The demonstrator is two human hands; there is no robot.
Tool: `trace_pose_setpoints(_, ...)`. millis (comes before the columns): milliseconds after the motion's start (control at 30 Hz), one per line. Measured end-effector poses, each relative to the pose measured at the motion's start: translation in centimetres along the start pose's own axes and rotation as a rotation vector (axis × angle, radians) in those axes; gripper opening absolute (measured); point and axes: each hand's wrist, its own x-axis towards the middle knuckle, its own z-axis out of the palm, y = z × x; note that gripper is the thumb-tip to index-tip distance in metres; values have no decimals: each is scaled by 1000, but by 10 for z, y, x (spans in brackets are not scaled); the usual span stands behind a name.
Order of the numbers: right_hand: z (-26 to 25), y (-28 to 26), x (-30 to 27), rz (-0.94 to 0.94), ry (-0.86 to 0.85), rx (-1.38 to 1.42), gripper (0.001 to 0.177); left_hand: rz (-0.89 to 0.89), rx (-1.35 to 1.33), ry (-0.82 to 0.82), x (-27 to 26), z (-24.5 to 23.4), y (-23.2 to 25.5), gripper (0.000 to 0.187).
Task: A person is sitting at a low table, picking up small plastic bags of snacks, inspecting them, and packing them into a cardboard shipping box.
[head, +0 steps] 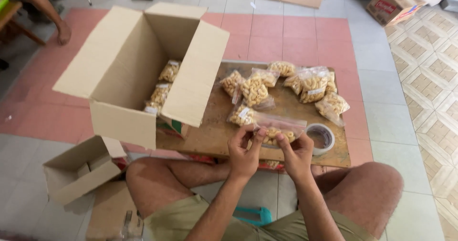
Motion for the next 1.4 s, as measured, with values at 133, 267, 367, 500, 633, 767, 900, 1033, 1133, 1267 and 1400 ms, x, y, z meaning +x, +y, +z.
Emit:
trace_pose_setpoints(133, 3, -4, 1, 11, -3, -8, 23, 41, -52, 17, 2, 6, 8, 9)
trace_pose_setpoints(267, -7, 18, 0, 88, 54, -23, 28, 68, -3, 6, 1, -1, -18, 14)
trace_pose_setpoints(367, 1, 7, 1, 99, 99, 24, 28, 95, 24, -71, 1, -1, -3, 39)
trace_pose_setpoints(500, 9, 1, 2, 119, 134, 54, 31, 214, 214, -50, 1, -2, -26, 40)
trace_pose_setpoints(633, 17, -18, 2, 74, 88, 20, 23, 117, 91, -27, 5, 1, -12, 14)
trace_pose_setpoints(767, 14, -18, 4, 4, 12, 42, 23, 80, 8, 24, 3, 10, 11, 12)
trace_pose_setpoints(900, 11, -10, -1, -54, 8, 18, 25, 96, -8, 34, 2, 9, 4, 13)
trace_pose_setpoints(1033, 7, -9, -2, -48, 62, 0, 10, 131, -19, -17, -3, 7, -5, 13)
trace_pose_setpoints(1133, 5, -10, 0, -62, 98, 0, 12, 169, -16, -76, -1, 9, -8, 16)
trace_pose_setpoints(1267, 7, -23, 2, -63, 114, 0, 13, 196, 10, -92, -4, 8, -21, 21)
trace_pose_setpoints(1400, 0, -17, 2, -64, 107, -24, 9, 208, -1, -72, -2, 15, 4, 14)
